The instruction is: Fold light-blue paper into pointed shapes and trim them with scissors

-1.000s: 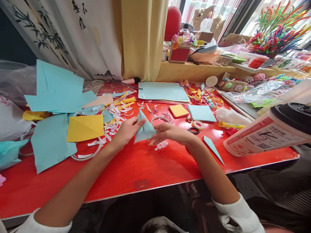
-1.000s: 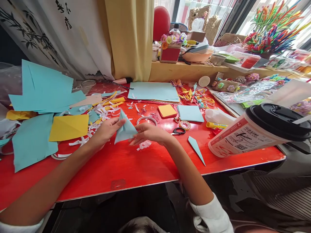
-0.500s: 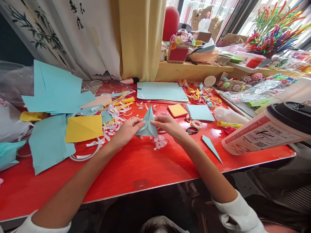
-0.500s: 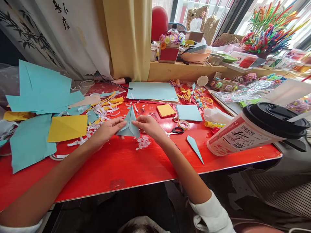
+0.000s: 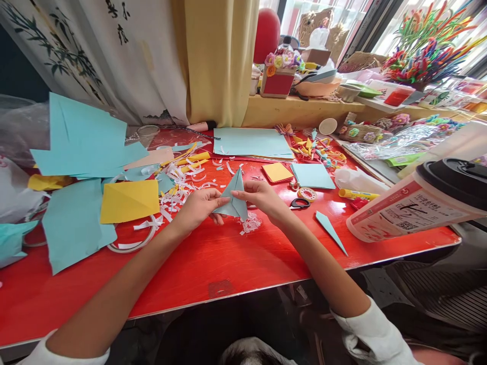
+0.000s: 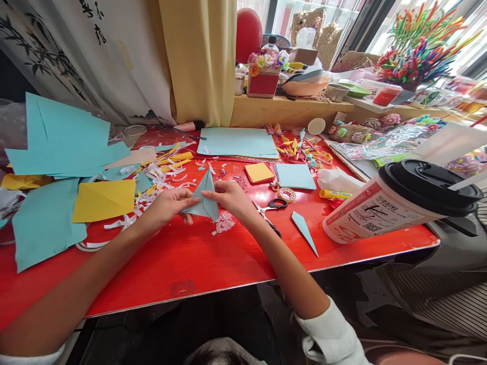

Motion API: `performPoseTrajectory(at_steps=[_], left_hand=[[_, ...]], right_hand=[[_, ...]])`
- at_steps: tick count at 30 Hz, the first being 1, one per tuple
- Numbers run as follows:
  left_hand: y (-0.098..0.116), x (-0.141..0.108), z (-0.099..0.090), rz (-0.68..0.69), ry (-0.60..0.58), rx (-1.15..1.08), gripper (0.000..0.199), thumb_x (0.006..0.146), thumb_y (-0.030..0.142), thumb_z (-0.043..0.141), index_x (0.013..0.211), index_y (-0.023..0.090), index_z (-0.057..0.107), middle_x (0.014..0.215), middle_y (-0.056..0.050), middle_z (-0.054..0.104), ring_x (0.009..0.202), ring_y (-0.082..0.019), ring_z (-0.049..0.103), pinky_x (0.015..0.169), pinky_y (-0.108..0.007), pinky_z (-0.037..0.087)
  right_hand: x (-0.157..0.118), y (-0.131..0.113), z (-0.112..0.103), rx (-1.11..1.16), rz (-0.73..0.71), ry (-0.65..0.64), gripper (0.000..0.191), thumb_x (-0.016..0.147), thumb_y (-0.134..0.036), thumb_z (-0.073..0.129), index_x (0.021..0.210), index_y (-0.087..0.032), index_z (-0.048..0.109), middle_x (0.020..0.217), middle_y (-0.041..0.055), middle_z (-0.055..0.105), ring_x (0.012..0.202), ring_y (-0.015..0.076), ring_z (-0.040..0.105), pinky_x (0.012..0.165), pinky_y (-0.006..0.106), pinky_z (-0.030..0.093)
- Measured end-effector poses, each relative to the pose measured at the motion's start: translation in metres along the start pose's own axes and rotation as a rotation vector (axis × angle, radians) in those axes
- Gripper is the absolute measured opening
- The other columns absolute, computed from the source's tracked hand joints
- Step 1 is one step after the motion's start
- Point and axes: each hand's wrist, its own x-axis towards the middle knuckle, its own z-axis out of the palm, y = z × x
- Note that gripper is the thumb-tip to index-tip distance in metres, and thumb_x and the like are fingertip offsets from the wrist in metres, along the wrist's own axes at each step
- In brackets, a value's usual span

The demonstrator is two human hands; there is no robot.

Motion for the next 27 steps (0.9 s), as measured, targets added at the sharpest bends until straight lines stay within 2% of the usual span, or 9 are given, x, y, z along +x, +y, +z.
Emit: performPoseTrajectory(at_steps=[2, 5, 7, 10, 13, 19, 23, 25, 27], left_hand=[[0.002, -0.002, 0.000, 0.029, -0.028, -0.001, 0.040, 0.073, 0.046, 0.067, 0.094, 0.014, 0.057, 0.067, 0.000, 0.063, 0.051, -0.014, 0.063, 0.055, -0.027, 0.051], [0.005, -0.005, -0.004, 0.186, -0.094, 0.088, 0.053, 0.076, 0.041, 0.066, 0.121, 0.022, 0.045, 0.095, -0.003, 0.067, 0.084, -0.018, 0.067, 0.078, -0.031, 0.053], [0.006, -0.006, -0.008, 0.311, -0.144, 0.239, 0.052, 0.077, 0.037, 0.066, 0.123, 0.025, 0.045, 0.118, -0.004, 0.061, 0.106, -0.019, 0.061, 0.092, -0.032, 0.048], [0.005, -0.007, -0.011, 0.415, -0.209, 0.465, 0.049, 0.082, 0.032, 0.061, 0.127, 0.026, 0.044, 0.134, -0.004, 0.051, 0.119, -0.020, 0.053, 0.101, -0.034, 0.042], [0.001, -0.006, -0.010, 0.469, -0.197, 0.576, 0.045, 0.085, 0.027, 0.054, 0.130, 0.026, 0.045, 0.133, -0.003, 0.053, 0.118, -0.019, 0.054, 0.100, -0.033, 0.042], [-0.002, -0.003, -0.011, 0.593, -0.040, 0.559, 0.024, 0.086, 0.029, 0.053, 0.104, 0.023, 0.068, 0.108, -0.003, 0.070, 0.098, -0.017, 0.064, 0.088, -0.027, 0.047], [-0.003, -0.001, -0.018, 0.600, 0.009, 0.556, 0.025, 0.088, 0.034, 0.052, 0.101, 0.025, 0.071, 0.102, -0.004, 0.070, 0.098, -0.018, 0.063, 0.088, -0.029, 0.046], [-0.003, 0.000, -0.020, 0.592, 0.011, 0.543, 0.026, 0.087, 0.039, 0.052, 0.102, 0.027, 0.070, 0.105, -0.004, 0.069, 0.104, -0.019, 0.060, 0.090, -0.030, 0.045], [-0.003, 0.001, -0.020, 0.573, 0.018, 0.504, 0.027, 0.086, 0.042, 0.053, 0.100, 0.026, 0.071, 0.105, -0.004, 0.067, 0.105, -0.019, 0.059, 0.090, -0.030, 0.044]], right_hand=[[0.000, -0.001, -0.002, 0.011, 0.008, 0.007, 0.029, 0.071, -0.040, 0.069, 0.077, -0.013, 0.062, 0.068, 0.0000, 0.057, 0.059, 0.0098, 0.051, 0.057, 0.025, 0.040], [-0.001, -0.002, -0.007, 0.052, 0.012, 0.048, 0.026, 0.071, -0.037, 0.068, 0.080, -0.014, 0.063, 0.072, 0.0018, 0.060, 0.061, 0.0099, 0.052, 0.057, 0.025, 0.041], [-0.001, -0.003, -0.011, 0.077, 0.017, 0.061, 0.024, 0.071, -0.037, 0.069, 0.080, -0.015, 0.062, 0.072, 0.0013, 0.059, 0.060, 0.0097, 0.052, 0.055, 0.024, 0.039], [-0.002, -0.007, -0.014, 0.085, 0.028, 0.069, 0.023, 0.070, -0.036, 0.070, 0.075, -0.016, 0.059, 0.063, -0.0024, 0.052, 0.053, 0.0074, 0.046, 0.047, 0.021, 0.032], [-0.003, -0.009, -0.013, 0.093, 0.035, 0.082, 0.023, 0.072, -0.035, 0.069, 0.076, -0.016, 0.059, 0.062, -0.0032, 0.050, 0.050, 0.0062, 0.043, 0.045, 0.021, 0.029], [-0.003, -0.006, -0.015, 0.132, 0.036, -0.018, 0.026, 0.075, -0.038, 0.068, 0.091, -0.019, 0.061, 0.074, -0.0020, 0.058, 0.057, 0.0067, 0.050, 0.048, 0.020, 0.036], [-0.003, -0.007, -0.021, 0.191, 0.059, -0.091, 0.041, 0.071, -0.025, 0.072, 0.109, -0.019, 0.059, 0.087, 0.0011, 0.064, 0.070, 0.0099, 0.059, 0.063, 0.023, 0.046], [-0.003, -0.007, -0.022, 0.202, 0.032, -0.138, 0.034, 0.071, -0.021, 0.072, 0.103, -0.016, 0.062, 0.087, 0.0029, 0.066, 0.075, 0.0113, 0.061, 0.069, 0.024, 0.048], [-0.003, -0.007, -0.021, 0.165, -0.008, -0.143, 0.024, 0.073, -0.022, 0.070, 0.095, -0.014, 0.063, 0.084, 0.0029, 0.067, 0.074, 0.0113, 0.061, 0.068, 0.024, 0.047]])
